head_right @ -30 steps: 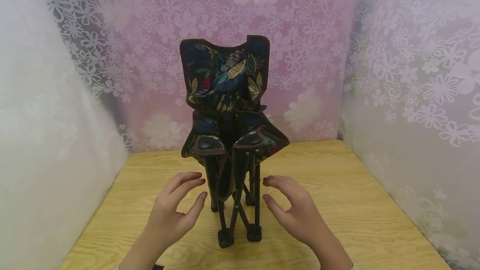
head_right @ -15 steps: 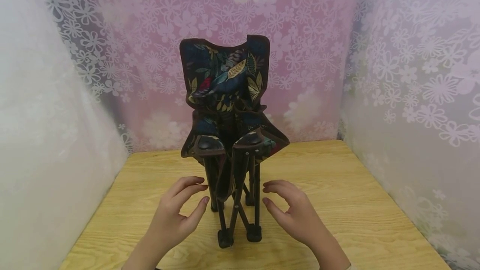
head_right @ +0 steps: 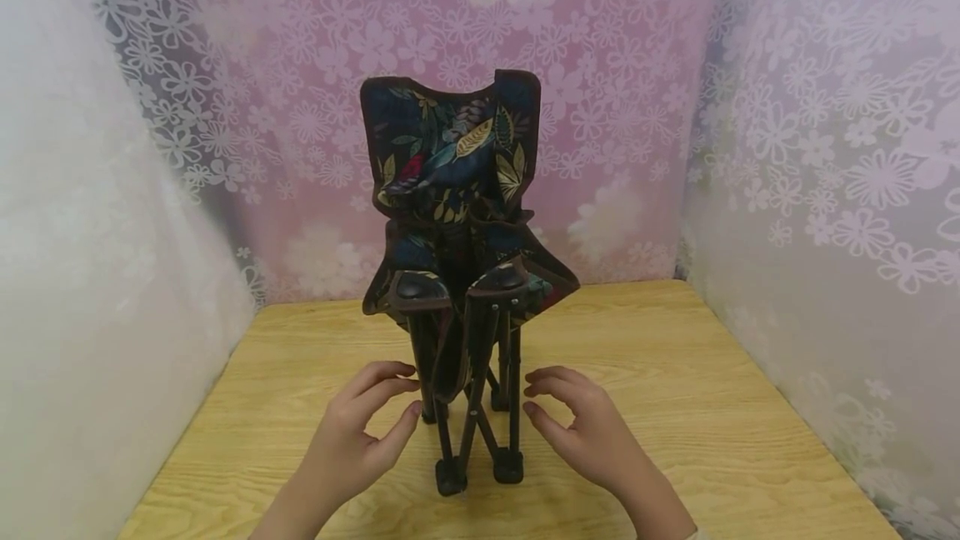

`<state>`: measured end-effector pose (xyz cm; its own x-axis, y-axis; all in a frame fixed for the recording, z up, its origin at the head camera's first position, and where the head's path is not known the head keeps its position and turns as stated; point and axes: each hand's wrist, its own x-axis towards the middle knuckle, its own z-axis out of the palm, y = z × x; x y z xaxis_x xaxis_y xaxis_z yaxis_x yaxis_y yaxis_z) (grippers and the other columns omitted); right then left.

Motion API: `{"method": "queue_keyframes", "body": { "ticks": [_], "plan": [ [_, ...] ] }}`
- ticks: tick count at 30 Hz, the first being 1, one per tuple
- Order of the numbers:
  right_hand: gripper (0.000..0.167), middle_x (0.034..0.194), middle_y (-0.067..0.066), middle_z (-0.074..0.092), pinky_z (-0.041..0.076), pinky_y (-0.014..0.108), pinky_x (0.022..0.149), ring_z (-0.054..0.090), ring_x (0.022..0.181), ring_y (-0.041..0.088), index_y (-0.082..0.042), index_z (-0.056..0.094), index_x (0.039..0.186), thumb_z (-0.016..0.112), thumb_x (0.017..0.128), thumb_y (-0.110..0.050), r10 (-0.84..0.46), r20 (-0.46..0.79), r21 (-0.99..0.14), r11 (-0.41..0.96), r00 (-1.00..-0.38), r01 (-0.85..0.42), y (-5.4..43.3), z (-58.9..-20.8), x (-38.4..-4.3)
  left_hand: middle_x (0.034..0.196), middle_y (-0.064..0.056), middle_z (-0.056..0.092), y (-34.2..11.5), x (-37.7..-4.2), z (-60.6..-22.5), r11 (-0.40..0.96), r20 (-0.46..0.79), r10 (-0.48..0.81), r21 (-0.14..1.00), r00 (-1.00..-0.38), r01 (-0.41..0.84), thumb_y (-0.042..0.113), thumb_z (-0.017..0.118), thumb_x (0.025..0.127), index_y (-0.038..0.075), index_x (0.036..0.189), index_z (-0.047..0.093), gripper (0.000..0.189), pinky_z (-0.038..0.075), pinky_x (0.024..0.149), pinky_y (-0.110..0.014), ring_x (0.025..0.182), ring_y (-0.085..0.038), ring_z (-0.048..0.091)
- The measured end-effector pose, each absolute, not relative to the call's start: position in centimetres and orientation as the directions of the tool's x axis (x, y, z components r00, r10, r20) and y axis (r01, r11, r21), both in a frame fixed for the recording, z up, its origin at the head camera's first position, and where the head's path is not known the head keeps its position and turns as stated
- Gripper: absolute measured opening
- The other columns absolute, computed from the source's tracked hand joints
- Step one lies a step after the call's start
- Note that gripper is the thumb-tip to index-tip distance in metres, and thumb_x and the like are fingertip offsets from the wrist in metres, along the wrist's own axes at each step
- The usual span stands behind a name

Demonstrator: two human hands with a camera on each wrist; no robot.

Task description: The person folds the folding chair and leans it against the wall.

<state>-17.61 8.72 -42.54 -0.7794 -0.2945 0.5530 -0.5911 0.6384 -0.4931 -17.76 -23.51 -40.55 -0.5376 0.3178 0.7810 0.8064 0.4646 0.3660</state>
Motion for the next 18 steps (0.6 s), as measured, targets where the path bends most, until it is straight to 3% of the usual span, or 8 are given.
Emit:
{"method": "queue_keyframes", "body": {
  "ticks": [18],
  "plan": [
    [0.024, 0.125, -0.014, 0.073, 0.063, 0.042, 0.094, 0.073, 0.117, 0.019, -0.037, 0.073, 0.110, 0.079, 0.097, -0.017, -0.313, 0.496, -0.509, 0.651, -0.810, -0.563, 8.56, -42.97, -17.48, 0.113, 0.005, 0.070, -23.39, -17.58, -41.38, 0.468, 0.715, 0.403, 0.375, -0.571, 0.800, 0.010, 0.078, 0.095, 0.014, 0.101, 0.077, 0.008, 0.061, 0.085, -0.024, 0.096, -0.007, 0.069]
  ]
}}
